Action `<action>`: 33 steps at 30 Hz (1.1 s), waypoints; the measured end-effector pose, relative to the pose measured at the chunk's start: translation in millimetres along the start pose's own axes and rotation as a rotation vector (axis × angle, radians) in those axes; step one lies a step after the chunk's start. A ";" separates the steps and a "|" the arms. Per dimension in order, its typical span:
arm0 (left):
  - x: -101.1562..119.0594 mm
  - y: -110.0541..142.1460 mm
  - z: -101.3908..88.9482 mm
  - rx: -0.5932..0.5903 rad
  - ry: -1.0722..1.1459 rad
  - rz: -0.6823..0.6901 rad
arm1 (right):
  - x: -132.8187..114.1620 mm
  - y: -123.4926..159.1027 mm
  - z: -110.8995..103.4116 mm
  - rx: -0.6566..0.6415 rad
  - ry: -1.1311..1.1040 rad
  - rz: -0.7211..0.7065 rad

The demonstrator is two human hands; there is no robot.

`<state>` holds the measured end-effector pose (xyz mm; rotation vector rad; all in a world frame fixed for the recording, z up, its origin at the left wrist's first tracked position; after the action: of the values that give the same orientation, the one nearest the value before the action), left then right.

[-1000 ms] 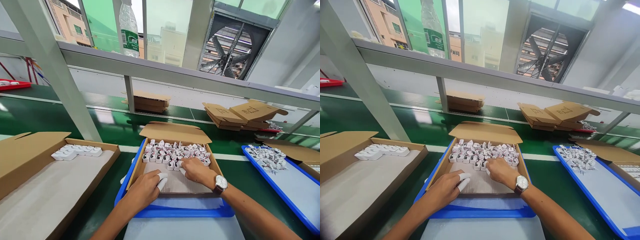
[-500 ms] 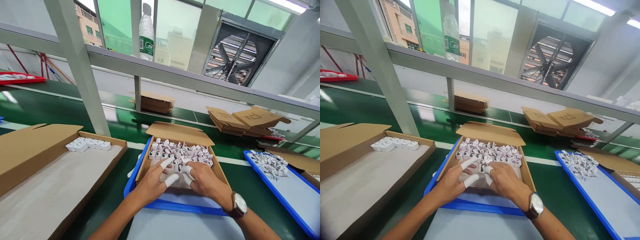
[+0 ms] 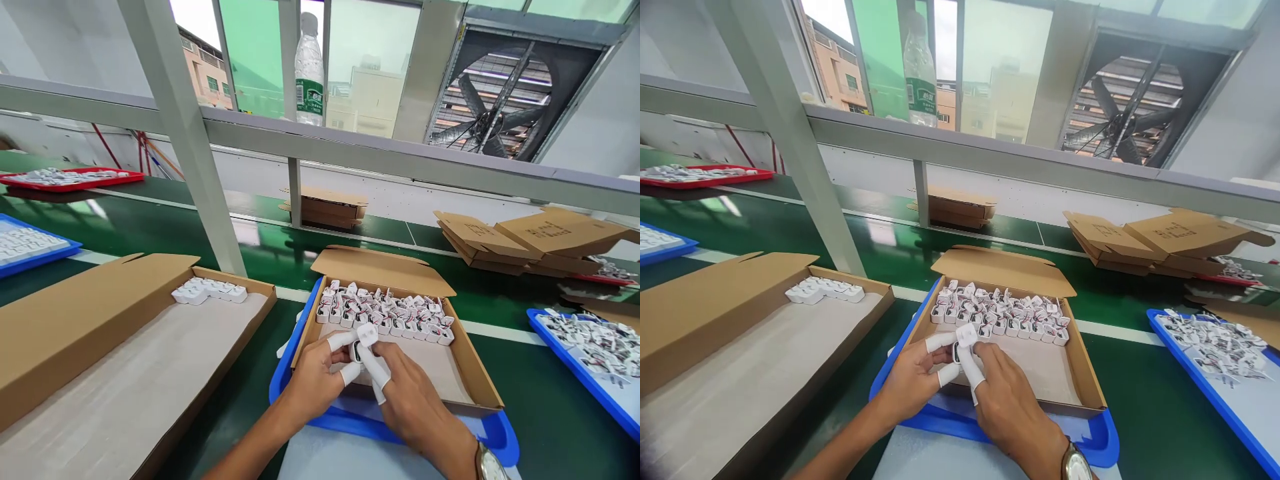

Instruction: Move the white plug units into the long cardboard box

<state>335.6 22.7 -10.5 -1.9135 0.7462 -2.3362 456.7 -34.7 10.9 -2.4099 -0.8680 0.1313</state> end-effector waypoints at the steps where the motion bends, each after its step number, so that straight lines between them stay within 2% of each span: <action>1: 1.5 1.5 -1.3 0.008 -0.056 0.043 | 0.5 2.7 5.6 -0.025 -0.013 0.016; 5: 7.2 5.2 -1.3 0.007 -0.189 0.148 | 0.6 10.2 14.5 -0.117 -0.160 0.042; 10: 7.6 4.5 -3.4 0.057 -0.160 0.095 | -1.4 13.8 7.1 -0.158 -0.249 0.039; 13: 12.5 6.3 -0.9 0.031 -0.247 0.153 | -5.8 13.4 6.4 -0.152 -0.249 0.041; 16: 15.1 9.3 1.0 0.004 -0.326 0.220 | -5.5 11.1 10.4 -0.215 -0.352 0.099; 19: 14.7 10.7 2.7 -0.016 -0.291 0.219 | 6.3 8.4 8.0 -0.238 -0.574 0.206; 24: 13.7 10.3 15.0 -0.136 0.038 0.028 | 55.8 15.3 -11.2 0.086 -0.970 0.497; 26: 15.5 12.1 23.6 -0.221 0.136 -0.066 | 59.0 16.7 -11.1 0.072 -1.028 0.482; 29: 17.2 17.2 33.1 -0.324 0.183 -0.174 | 52.3 16.1 -8.7 -0.018 -1.111 0.403; 33: 16.6 21.7 35.5 -0.362 0.202 -0.206 | 46.8 16.5 -10.2 -0.043 -1.251 0.323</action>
<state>358.7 -13.9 1.0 -1.9857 1.1061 -2.7089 505.4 -21.3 14.9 -2.3219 -0.9038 1.8719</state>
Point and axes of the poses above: each hand's wrist, its own y-axis away from the middle knuckle, its own z-axis out of the palm, x = y × z, the point moved 9 cm from there along -y, towards the middle knuckle, and after that the axes turned 12 degrees about y, right-handed, at the moved point
